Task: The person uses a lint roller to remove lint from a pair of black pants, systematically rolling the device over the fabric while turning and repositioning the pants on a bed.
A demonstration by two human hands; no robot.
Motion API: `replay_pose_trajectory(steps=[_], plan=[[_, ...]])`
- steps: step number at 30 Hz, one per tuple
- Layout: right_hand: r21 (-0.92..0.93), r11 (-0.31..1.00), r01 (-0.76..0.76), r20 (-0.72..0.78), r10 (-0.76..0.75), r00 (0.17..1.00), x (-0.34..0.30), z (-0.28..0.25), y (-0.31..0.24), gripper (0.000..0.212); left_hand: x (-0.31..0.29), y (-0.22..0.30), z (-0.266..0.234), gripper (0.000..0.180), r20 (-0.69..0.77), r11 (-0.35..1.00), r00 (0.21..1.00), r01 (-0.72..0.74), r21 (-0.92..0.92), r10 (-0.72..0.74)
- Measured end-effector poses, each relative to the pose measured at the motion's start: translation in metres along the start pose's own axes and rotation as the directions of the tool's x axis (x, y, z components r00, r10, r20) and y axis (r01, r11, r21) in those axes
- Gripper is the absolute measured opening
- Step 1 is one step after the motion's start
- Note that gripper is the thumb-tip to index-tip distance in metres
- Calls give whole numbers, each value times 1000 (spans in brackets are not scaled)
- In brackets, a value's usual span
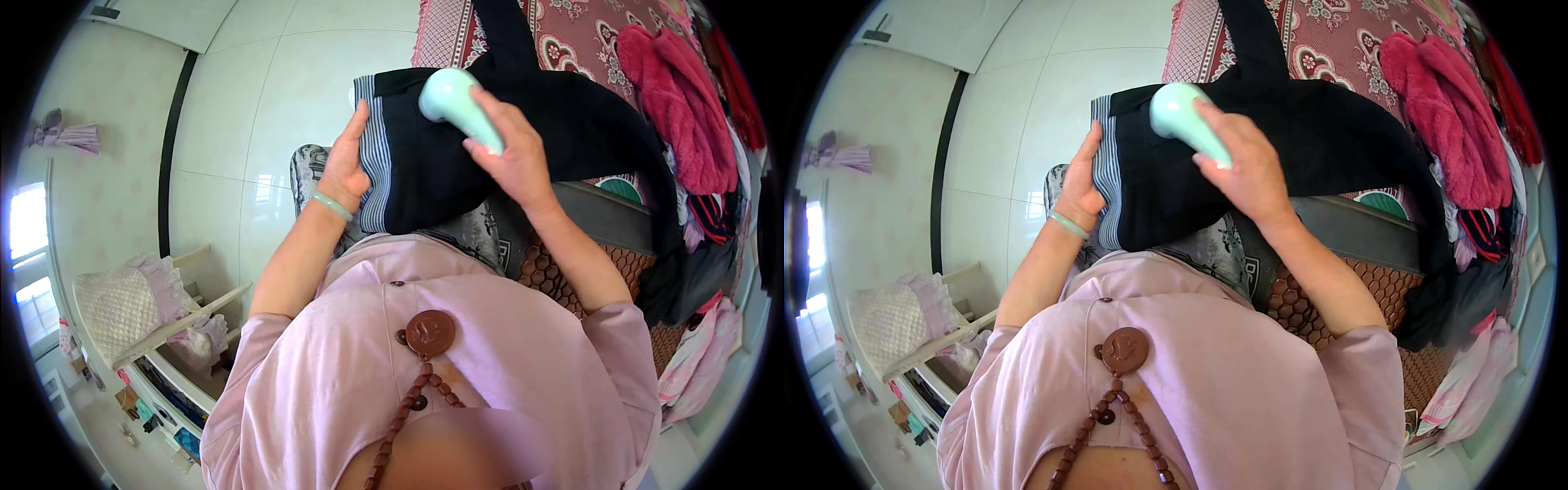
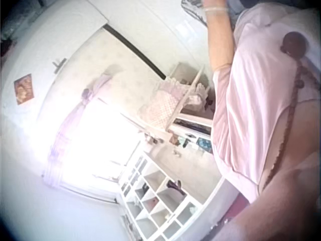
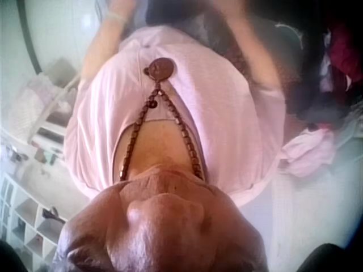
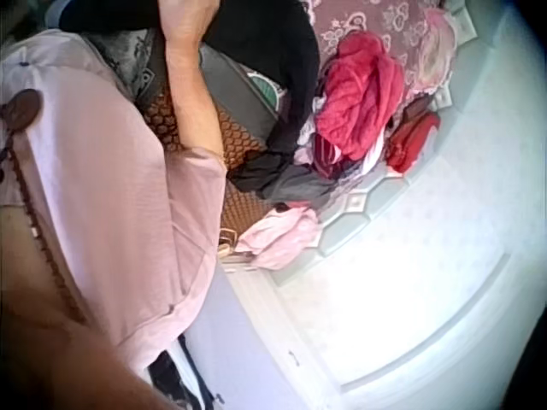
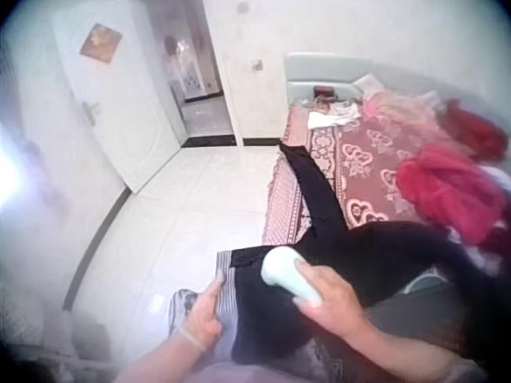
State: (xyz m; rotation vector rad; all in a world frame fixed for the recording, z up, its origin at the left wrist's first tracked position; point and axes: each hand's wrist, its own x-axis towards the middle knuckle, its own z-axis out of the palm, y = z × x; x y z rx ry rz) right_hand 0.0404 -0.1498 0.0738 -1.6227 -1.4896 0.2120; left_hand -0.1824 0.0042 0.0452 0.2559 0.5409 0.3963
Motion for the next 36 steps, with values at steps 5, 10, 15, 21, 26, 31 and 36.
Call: replay_pose_trajectory(steps=[5, 10, 15, 21, 26, 31, 36], plan=[[117, 986, -120, -69, 128, 989, -9, -7, -14, 73, -33, 10, 1, 33, -48, 917, 999, 6, 398, 14], [142, 974, -178, 16, 177, 984, -29, 15, -29, 76, -32, -6, -5, 31, -149, 933, 988, 19, 359, 38], [40, 999, -1, 152, -5, 988, -43, 6, -44, 79, -29, -13, -4, 33, -170, 942, 982, -22, 336, 83], [-27, 997, 68, 107, -64, 992, -18, 4, -27, 78, -25, -13, -7, 31, -135, 965, 990, 6, 261, 30], [-39, 992, 124, 190, -115, 975, -31, 4, -38, 80, -24, -13, -13, 35, -165, 951, 985, -6, 309, 60], [-50, 974, 223, 214, -208, 954, -30, -4, -39, 80, -24, -15, -13, 37, -136, 956, 989, -9, 294, 52], [-56, 990, 127, 165, -117, 979, -14, 3, -28, 78, -25, -10, -13, 37, -104, 968, 995, 31, 248, -5]])
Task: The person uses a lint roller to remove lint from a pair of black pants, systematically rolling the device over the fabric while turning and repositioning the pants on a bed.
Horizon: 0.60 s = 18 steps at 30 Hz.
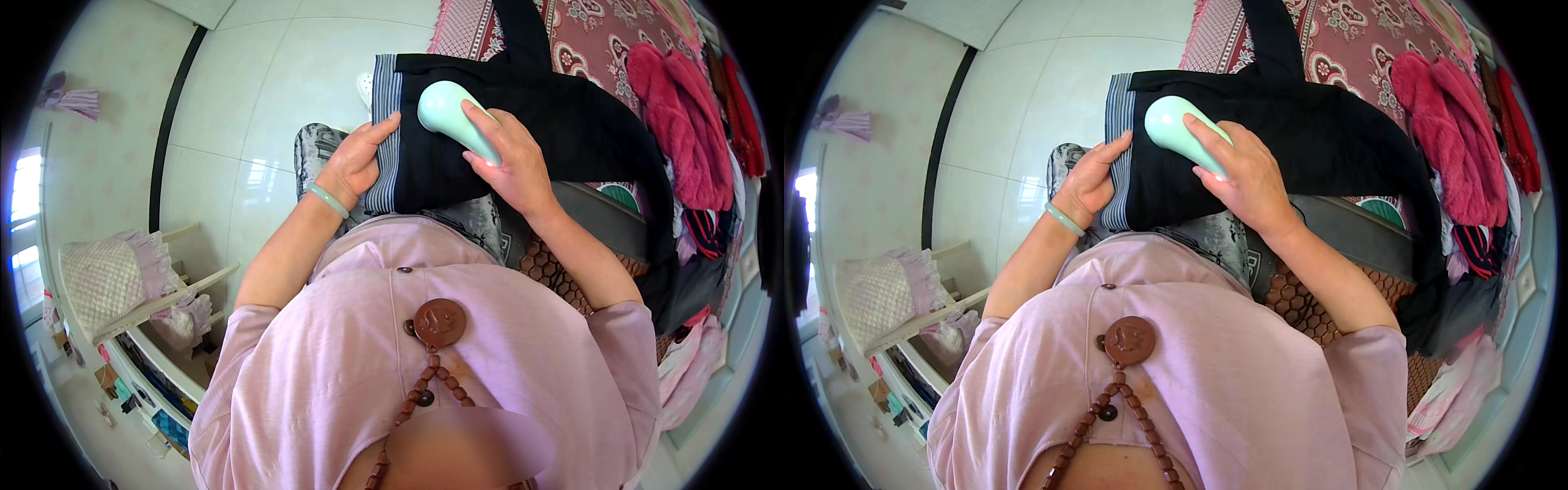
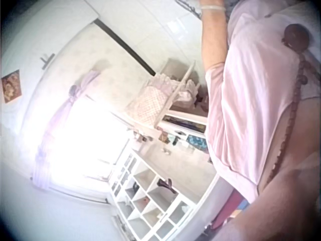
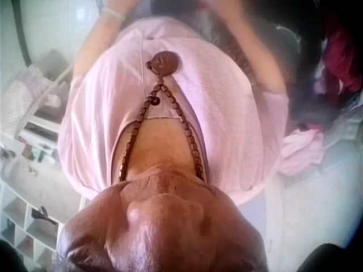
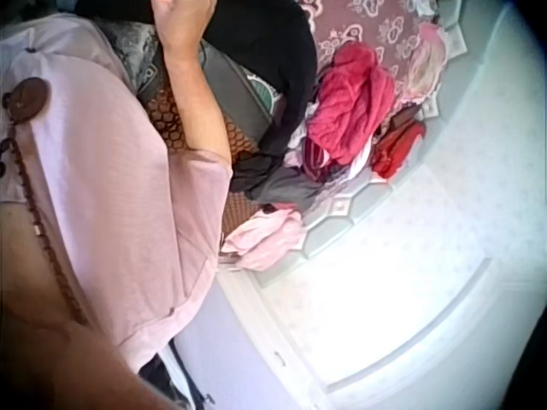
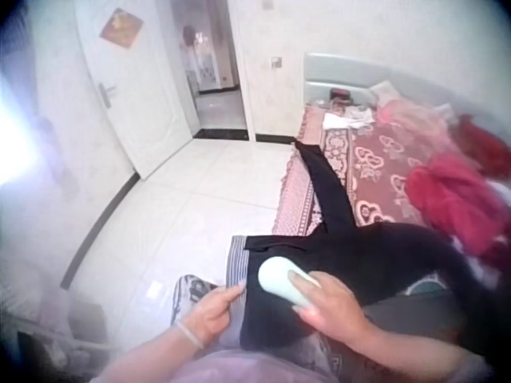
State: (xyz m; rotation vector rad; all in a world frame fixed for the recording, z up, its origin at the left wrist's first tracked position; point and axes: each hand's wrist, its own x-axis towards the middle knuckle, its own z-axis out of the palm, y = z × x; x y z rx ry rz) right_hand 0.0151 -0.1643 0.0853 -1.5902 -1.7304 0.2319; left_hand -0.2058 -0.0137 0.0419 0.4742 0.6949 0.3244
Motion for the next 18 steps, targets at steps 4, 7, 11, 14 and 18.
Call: replay_pose_trajectory(steps=[4, 7, 11, 14, 18], plan=[[7, 998, 65, 70, -65, 995, -11, -6, -10, 77, 4, 1, 1, 37, -100, 995, 992, -65, 70, 72], [-20, 999, 40, 3, -40, 999, -2, -17, -1, 76, 18, 17, 4, 35, 14, 999, 999, -47, 18, 47], [39, 993, -114, -216, 120, 969, 20, -28, 6, 73, 52, 52, 19, 35, 72, 987, 988, -142, 72, 136], [101, 988, -117, -282, 141, 949, 25, -24, 0, 72, 75, 70, 36, 37, 46, 974, 986, -165, 158, 160], [101, 989, -104, -158, 119, 980, 19, 2, -1, 77, 104, 74, 26, 35, 10, 970, 992, -129, 207, 129]])
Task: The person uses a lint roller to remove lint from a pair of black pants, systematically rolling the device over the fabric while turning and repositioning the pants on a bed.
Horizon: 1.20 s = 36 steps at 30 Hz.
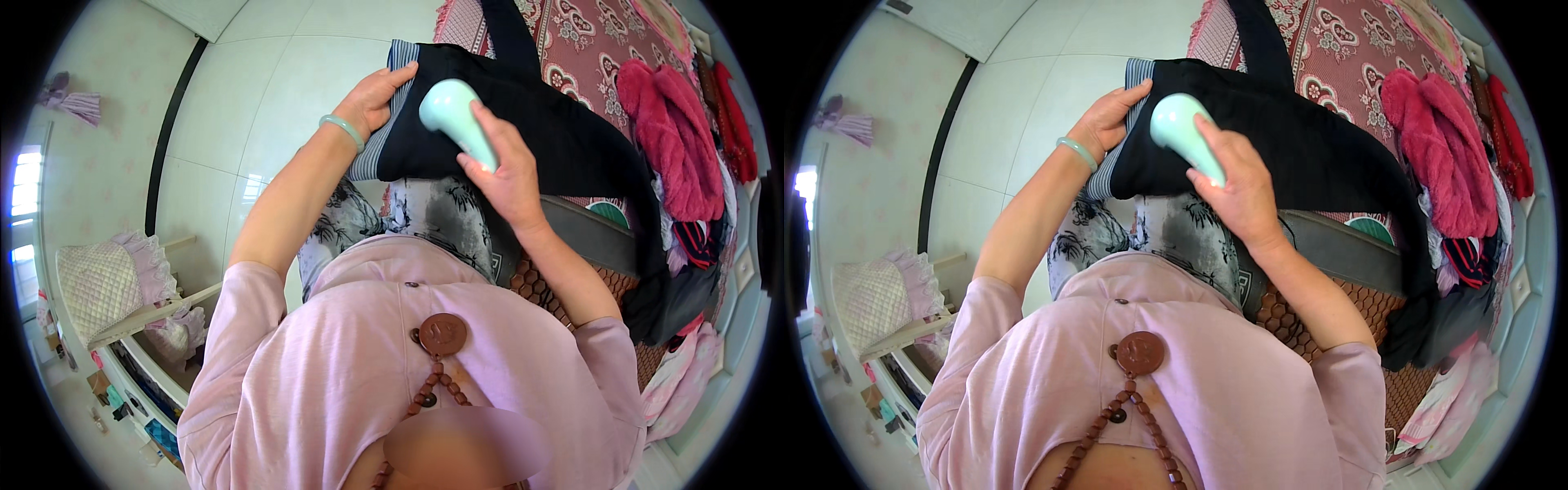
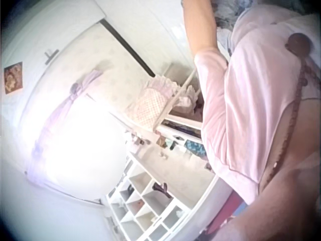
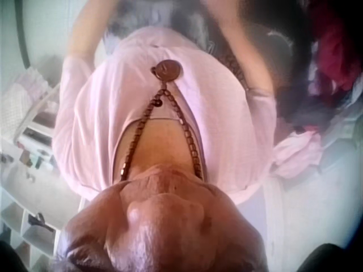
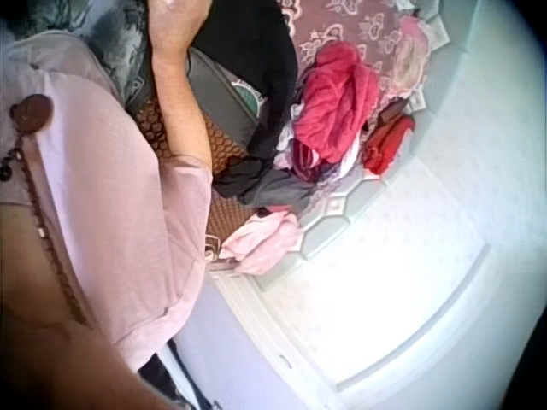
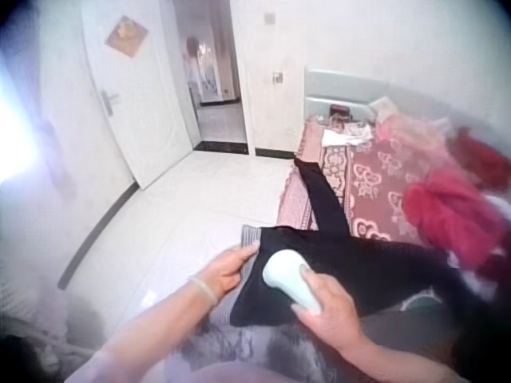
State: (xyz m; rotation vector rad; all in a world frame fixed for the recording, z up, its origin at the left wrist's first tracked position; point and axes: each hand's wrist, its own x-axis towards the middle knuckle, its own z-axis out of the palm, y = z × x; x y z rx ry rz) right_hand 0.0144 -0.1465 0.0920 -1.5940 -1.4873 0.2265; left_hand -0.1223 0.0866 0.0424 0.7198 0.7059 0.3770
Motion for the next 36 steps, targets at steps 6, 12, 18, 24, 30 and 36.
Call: replay_pose_trajectory(steps=[6, 12, 18, 24, 30, 36], plan=[[-24, 993, 116, 166, -110, 980, -10, 1, 2, 78, 10, -13, -17, 35, -15, 999, 1000, 5, 48, -4], [-85, 972, 220, 92, -212, 973, 11, 17, 18, 76, 1, -9, -17, 34, 87, 999, 995, 44, -13, -43], [-35, 979, 199, 93, -195, 976, -1, 20, 11, 81, -1, -12, -26, 36, 125, 993, 991, 66, -94, -54], [-128, 987, 97, 77, -88, 993, -2, -5, 30, 76, -2, -15, -21, 39, 121, 986, 991, 74, -148, -56], [-255, 961, -109, -156, 70, 985, -8, -33, 92, 76, -7, -15, -34, 47, 80, 988, 993, 97, -118, -88], [-370, 878, -303, -308, 192, 932, -43, -81, 175, 75, -11, -13, -35, 49, 94, 983, 989, 126, -131, -115]])
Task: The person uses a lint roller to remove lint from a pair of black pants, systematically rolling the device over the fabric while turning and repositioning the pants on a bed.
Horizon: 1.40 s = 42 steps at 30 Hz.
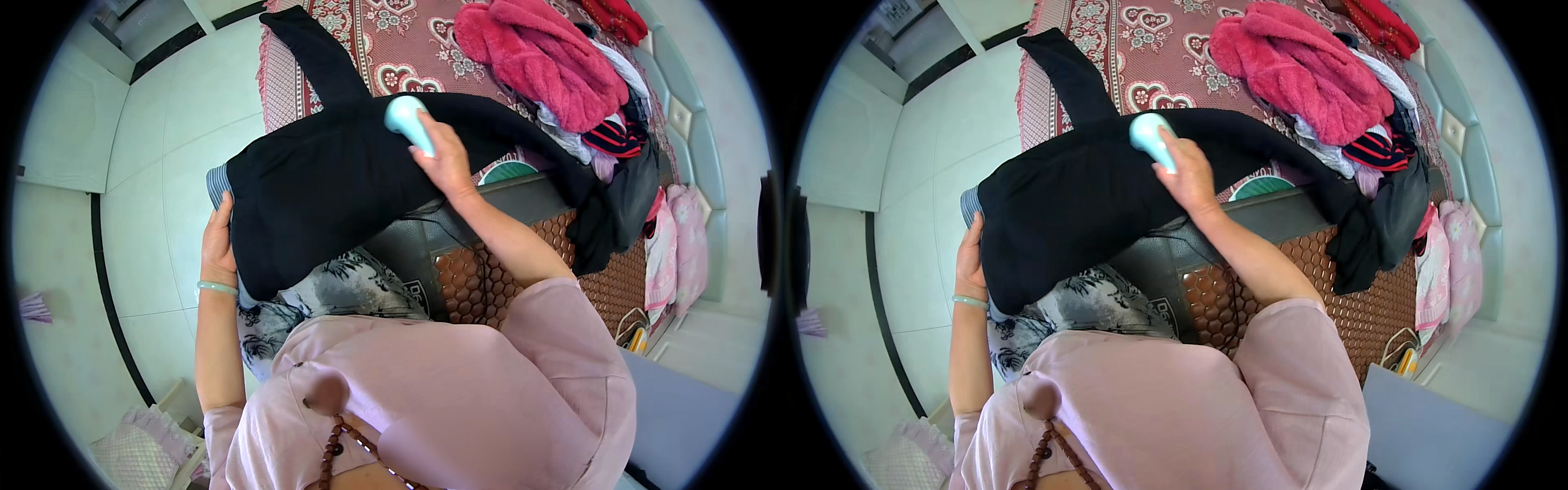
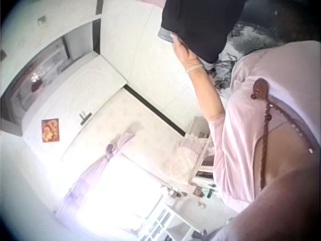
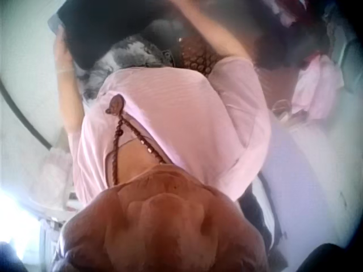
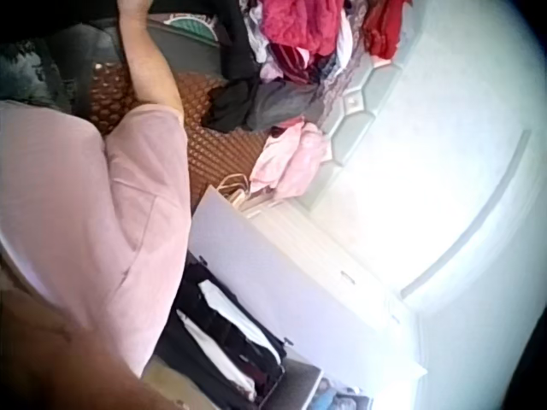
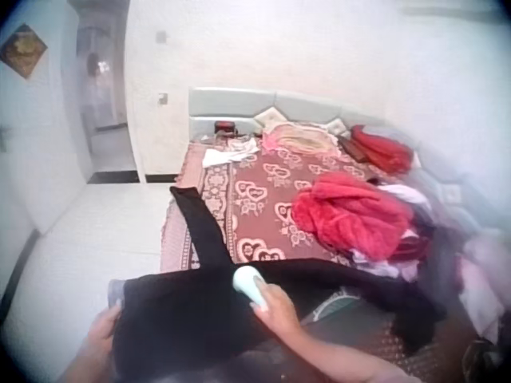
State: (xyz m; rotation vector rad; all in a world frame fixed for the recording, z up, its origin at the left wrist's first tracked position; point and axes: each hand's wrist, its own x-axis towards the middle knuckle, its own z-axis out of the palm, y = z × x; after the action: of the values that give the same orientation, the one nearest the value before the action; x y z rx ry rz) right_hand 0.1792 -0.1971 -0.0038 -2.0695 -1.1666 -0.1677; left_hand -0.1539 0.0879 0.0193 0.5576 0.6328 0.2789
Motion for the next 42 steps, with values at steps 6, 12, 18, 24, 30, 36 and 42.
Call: replay_pose_trajectory(steps=[6, 12, 18, 24, 30, 36, 42], plan=[[-194, 975, -108, -55, 99, 994, 15, -39, 76, 76, -12, -4, 9, 50, -15, 996, 1000, -7, -93, 6], [-359, 859, -365, -135, 339, 931, 29, -46, 126, 84, -8, -17, 4, 50, -78, 990, 997, -32, -137, 21], [-276, 888, -368, -52, 369, 928, 74, -44, 184, 84, -8, -28, -9, 48, -149, 995, 989, -6, -101, -9], [-7, 941, -339, -229, 328, 916, 63, -75, 171, 76, 5, 11, 9, 38, -131, 973, 990, -28, 230, 59], [224, 909, -351, -456, 416, 787, -35, -153, 150, 62, 38, 53, 30, 22, -82, 942, 988, -99, 319, 131], [-30, 890, -455, -413, 403, 816, -84, -154, 221, 76, -16, 26, 74, 16, -142, 918, 953, -208, 337, 268], [47, 875, -482, -354, 465, 811, -55, -142, 208, 70, -98, 19, 98, 23, -204, 858, 895, -280, 431, 396]])
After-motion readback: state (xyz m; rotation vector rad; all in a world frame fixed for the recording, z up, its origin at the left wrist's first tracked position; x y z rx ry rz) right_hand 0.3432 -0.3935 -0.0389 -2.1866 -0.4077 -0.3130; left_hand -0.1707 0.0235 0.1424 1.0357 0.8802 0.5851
